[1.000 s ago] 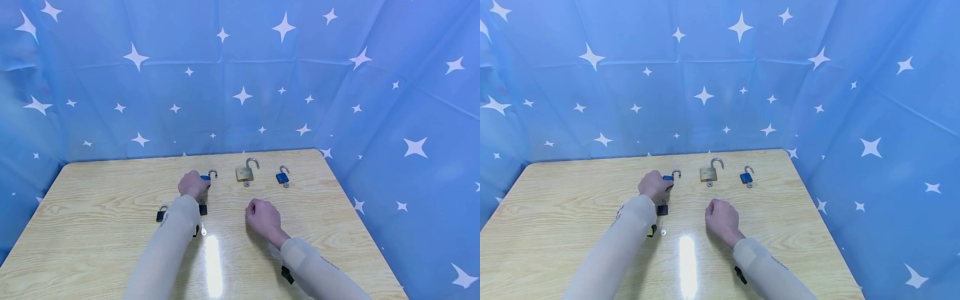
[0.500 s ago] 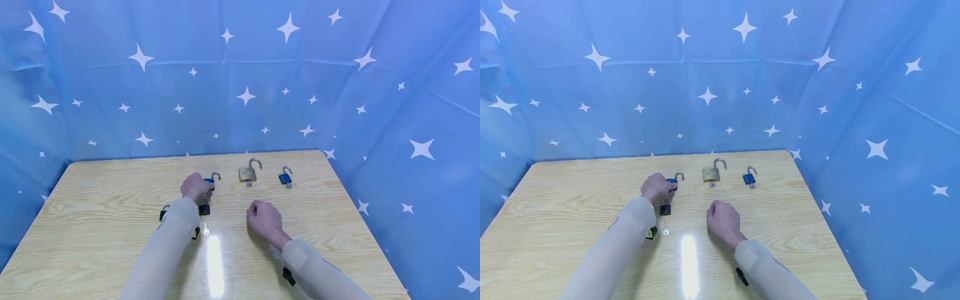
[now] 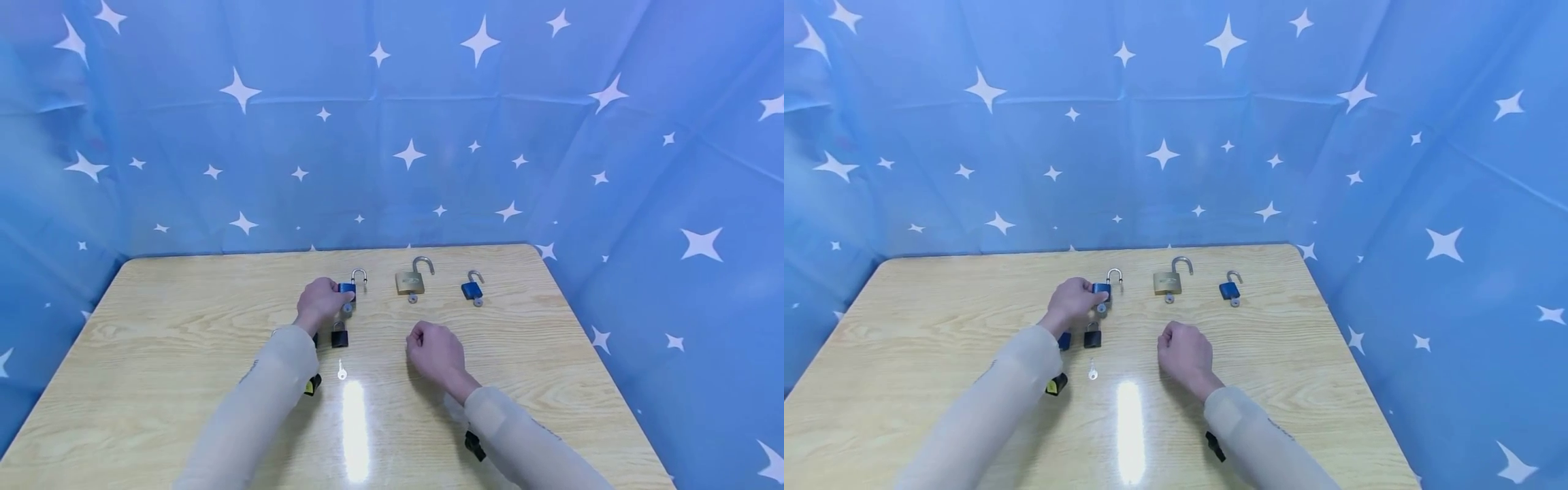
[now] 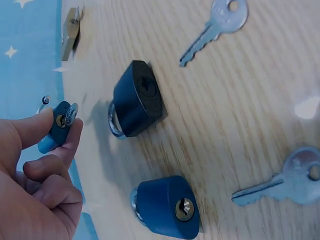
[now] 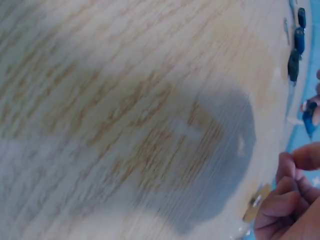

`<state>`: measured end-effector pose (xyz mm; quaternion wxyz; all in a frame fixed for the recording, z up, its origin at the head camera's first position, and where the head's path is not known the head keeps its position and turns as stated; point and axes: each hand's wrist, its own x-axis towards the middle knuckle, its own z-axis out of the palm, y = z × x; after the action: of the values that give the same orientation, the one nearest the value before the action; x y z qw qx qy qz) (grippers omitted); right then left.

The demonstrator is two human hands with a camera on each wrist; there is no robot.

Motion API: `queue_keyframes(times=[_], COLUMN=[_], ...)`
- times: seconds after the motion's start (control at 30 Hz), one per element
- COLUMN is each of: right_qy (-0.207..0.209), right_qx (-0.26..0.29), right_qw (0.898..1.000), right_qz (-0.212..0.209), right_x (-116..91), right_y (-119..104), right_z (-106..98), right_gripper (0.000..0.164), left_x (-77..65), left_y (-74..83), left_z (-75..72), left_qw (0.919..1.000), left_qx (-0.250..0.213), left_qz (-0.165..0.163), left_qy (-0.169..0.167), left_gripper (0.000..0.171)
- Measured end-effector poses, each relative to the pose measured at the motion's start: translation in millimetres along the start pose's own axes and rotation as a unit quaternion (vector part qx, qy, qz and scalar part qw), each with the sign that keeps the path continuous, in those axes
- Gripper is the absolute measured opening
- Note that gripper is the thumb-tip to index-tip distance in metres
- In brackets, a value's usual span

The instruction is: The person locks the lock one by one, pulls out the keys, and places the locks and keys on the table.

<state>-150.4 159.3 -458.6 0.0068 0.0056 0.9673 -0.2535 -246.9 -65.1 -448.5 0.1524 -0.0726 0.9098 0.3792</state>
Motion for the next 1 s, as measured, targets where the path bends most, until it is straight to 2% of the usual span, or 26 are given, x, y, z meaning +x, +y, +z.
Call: queue_keyframes(times=[0.2, 0.33, 0.4, 0.6, 0.83, 1.0], right_qy=[-0.005, -0.003, -0.006, -0.005, 0.006, 0.01], right_qx=[0.01, 0.022, 0.028, 0.046, 0.074, 0.08], right_qw=[1.0, 1.0, 1.0, 0.999, 0.996, 0.993], right_qz=[0.004, -0.007, -0.013, -0.018, -0.043, -0.085], right_x=[4, 7, 9, 15, 22, 26], right_y=[-2, -5, -6, -6, -8, -9], right_z=[-6, -11, -13, -20, -28, -34], right_gripper=[0.016, 0.017, 0.016, 0.014, 0.015, 0.02], left_x=[-15.9, -29.3, -35.5, -51.8, -68.4, -76.7], left_y=[6.8, 9.8, 9.9, 9.9, 7.1, 3.1], left_z=[-0.4, 1.4, 3.3, 10.8, 18.9, 25.4], left_qw=[0.9988, 0.9967, 0.996, 0.9921, 0.9916, 0.9893], left_qx=[-0.016, -0.042, -0.059, -0.099, -0.103, -0.117], left_qz=[0.043, 0.061, 0.058, 0.056, 0.045, 0.04], left_qy=[-0.018, -0.031, -0.034, -0.052, -0.065, -0.078], left_gripper=[0.045, 0.033, 0.03, 0.035, 0.036, 0.036])
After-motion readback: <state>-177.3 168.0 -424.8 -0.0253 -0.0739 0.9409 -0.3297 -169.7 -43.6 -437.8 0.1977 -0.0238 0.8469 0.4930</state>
